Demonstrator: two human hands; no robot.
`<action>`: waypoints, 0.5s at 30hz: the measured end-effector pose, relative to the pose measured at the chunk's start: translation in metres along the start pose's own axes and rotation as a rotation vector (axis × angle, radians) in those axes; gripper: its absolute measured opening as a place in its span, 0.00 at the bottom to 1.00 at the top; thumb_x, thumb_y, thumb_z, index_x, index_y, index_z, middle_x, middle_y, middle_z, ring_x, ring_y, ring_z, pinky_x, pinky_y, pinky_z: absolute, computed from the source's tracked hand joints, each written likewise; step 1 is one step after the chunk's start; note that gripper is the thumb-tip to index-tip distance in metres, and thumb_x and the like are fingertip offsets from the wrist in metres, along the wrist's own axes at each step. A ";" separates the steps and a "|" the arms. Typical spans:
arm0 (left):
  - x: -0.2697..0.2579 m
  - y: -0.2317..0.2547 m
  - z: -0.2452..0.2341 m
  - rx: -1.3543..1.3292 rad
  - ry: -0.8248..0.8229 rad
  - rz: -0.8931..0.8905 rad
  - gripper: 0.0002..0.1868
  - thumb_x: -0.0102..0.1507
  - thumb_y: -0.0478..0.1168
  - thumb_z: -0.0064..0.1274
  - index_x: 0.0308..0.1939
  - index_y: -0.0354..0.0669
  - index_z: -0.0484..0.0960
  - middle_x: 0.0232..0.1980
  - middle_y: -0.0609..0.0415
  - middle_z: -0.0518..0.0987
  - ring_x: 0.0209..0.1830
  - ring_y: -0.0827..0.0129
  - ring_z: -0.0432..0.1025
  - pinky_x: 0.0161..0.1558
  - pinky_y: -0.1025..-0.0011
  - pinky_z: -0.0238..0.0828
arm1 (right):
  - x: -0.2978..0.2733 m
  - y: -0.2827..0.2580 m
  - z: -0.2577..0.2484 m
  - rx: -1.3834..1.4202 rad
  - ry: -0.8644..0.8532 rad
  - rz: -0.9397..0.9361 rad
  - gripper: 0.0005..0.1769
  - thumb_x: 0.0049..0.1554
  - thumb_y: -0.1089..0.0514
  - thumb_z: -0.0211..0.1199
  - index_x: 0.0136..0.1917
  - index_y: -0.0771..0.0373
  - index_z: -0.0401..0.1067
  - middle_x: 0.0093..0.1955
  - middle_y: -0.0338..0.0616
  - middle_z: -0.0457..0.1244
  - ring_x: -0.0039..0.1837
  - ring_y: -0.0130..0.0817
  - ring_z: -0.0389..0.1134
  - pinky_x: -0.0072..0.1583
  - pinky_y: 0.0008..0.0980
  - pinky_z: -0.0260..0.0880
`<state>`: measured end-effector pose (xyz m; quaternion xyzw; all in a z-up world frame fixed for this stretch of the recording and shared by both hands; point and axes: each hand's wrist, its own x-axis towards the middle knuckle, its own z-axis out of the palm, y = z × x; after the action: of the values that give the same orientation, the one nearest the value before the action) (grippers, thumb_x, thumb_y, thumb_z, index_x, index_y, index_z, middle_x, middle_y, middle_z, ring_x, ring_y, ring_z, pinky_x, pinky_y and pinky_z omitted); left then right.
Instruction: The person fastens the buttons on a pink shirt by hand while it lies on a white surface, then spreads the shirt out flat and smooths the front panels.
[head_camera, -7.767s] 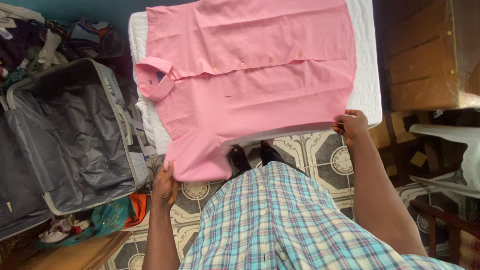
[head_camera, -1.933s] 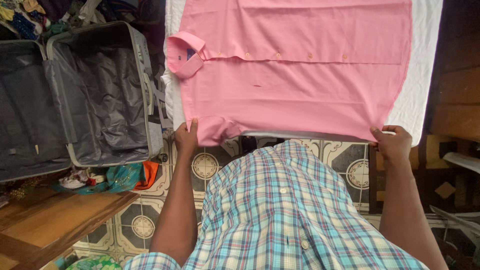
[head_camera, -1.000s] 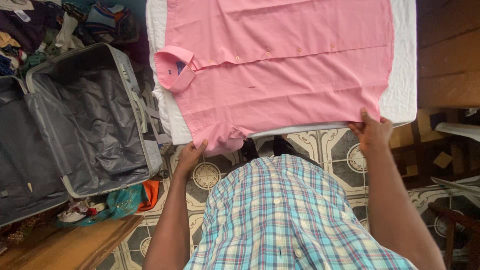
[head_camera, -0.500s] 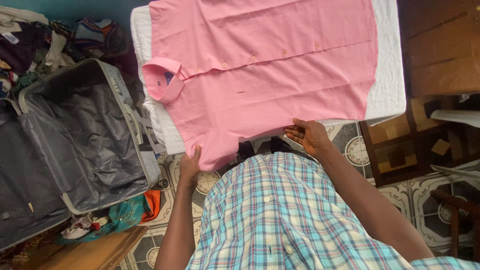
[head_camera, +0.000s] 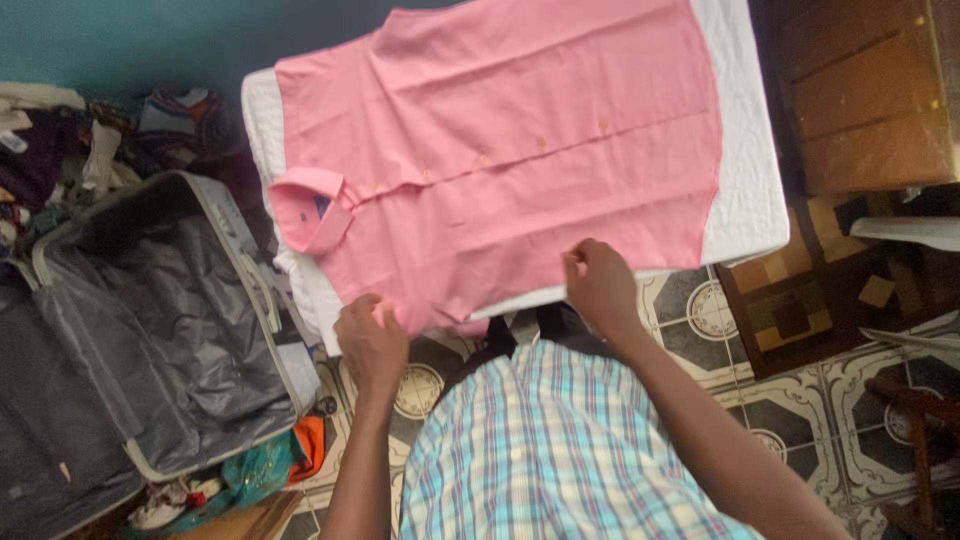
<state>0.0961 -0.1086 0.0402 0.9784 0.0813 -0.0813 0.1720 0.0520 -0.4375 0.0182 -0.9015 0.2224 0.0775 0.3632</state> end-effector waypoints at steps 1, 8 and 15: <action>0.006 0.010 0.005 -0.006 0.000 0.162 0.13 0.68 0.40 0.54 0.56 0.46 0.77 0.58 0.44 0.76 0.63 0.48 0.69 0.65 0.52 0.65 | 0.005 -0.014 0.012 -0.021 0.059 -0.066 0.16 0.62 0.51 0.60 0.56 0.65 0.75 0.57 0.53 0.69 0.61 0.48 0.69 0.63 0.46 0.67; 0.053 0.071 0.070 0.064 0.069 0.714 0.29 0.70 0.45 0.47 0.74 0.37 0.66 0.76 0.37 0.65 0.78 0.38 0.56 0.74 0.46 0.51 | 0.053 -0.064 0.090 -0.348 0.058 -0.644 0.34 0.62 0.45 0.56 0.75 0.64 0.61 0.80 0.50 0.53 0.83 0.45 0.48 0.80 0.52 0.42; 0.059 0.074 0.095 0.160 -0.035 0.684 0.40 0.68 0.60 0.44 0.78 0.42 0.59 0.82 0.40 0.55 0.82 0.41 0.48 0.77 0.42 0.37 | 0.087 0.050 0.037 -0.348 -0.191 -0.215 0.49 0.58 0.33 0.56 0.83 0.53 0.43 0.85 0.40 0.38 0.85 0.38 0.35 0.80 0.51 0.23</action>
<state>0.1547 -0.2023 -0.0350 0.9578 -0.2606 -0.0418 0.1135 0.1069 -0.4740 -0.0658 -0.9576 0.0727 0.1607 0.2276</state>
